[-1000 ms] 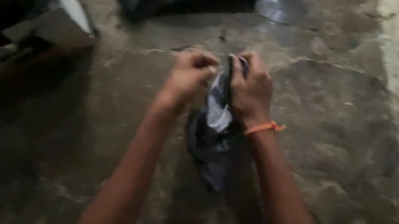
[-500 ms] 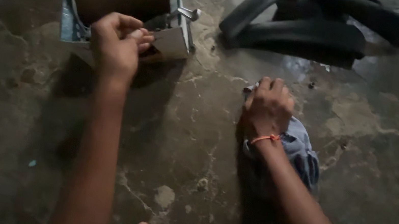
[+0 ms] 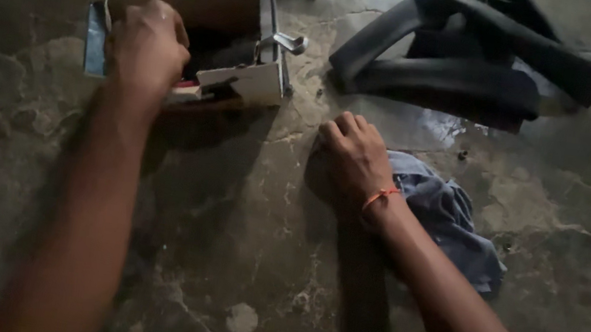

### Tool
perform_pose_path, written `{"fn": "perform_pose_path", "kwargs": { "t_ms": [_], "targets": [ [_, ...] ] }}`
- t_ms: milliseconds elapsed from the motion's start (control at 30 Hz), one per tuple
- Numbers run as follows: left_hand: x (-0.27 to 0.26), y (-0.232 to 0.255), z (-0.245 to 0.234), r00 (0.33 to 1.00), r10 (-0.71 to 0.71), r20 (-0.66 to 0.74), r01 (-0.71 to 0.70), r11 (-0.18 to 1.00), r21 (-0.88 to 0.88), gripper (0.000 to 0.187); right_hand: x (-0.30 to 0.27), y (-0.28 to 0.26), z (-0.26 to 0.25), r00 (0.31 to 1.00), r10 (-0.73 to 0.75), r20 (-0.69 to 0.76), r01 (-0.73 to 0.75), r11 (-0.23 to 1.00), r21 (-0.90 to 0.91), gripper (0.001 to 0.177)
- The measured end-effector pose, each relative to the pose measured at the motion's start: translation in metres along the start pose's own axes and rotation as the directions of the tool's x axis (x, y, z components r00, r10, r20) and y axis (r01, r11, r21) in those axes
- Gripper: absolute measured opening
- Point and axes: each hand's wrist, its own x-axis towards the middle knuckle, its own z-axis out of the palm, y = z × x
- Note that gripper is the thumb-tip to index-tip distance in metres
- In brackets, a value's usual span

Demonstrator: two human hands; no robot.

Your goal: The person cleans a bicycle tube with a cloth, applies adhesive from a tube, and works with small metal parts and a socket tool on a rough floor.

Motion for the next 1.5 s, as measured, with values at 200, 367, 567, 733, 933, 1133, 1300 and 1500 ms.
{"fn": "perform_pose_path", "kwargs": {
  "t_ms": [200,367,567,733,933,1133,1300,1500],
  "targets": [
    [0.018,0.026,-0.015,0.981,-0.028,0.192,-0.014,0.976,0.217,0.021,0.001,0.007,0.006,0.999,0.034,-0.001,-0.034,0.999,-0.036,0.025],
    [0.086,0.051,0.036,0.994,0.098,-0.039,-0.099,0.995,-0.006,0.030,0.005,-0.004,-0.006,0.997,0.078,-0.028,-0.077,0.997,0.029,0.029],
    [0.167,0.044,0.102,0.961,-0.057,0.269,0.128,0.958,-0.255,0.050,0.009,-0.005,-0.008,0.991,0.126,-0.051,-0.121,0.989,0.081,0.026],
    [0.217,0.020,0.141,0.856,-0.036,0.516,-0.046,0.988,0.144,0.056,0.005,0.000,-0.002,0.989,0.123,-0.081,-0.116,0.990,0.084,0.021],
    [0.244,0.022,0.175,0.718,-0.148,0.680,0.021,0.981,0.192,0.081,0.009,-0.004,-0.010,0.983,0.149,-0.109,-0.138,0.985,0.099,0.025],
    [0.233,0.047,0.185,0.731,-0.159,0.663,-0.074,0.948,0.310,0.074,0.012,-0.004,-0.009,0.965,0.252,-0.067,-0.242,0.961,0.130,0.024],
    [0.226,0.060,0.177,0.755,-0.125,0.644,-0.177,0.907,0.382,0.066,0.011,0.000,-0.005,0.972,0.221,-0.081,-0.214,0.973,0.080,0.021],
    [0.213,0.090,0.165,0.884,0.091,0.459,-0.305,0.857,0.416,0.088,0.014,-0.003,-0.009,0.970,0.219,-0.109,-0.206,0.972,0.115,0.021]
  ]
}}
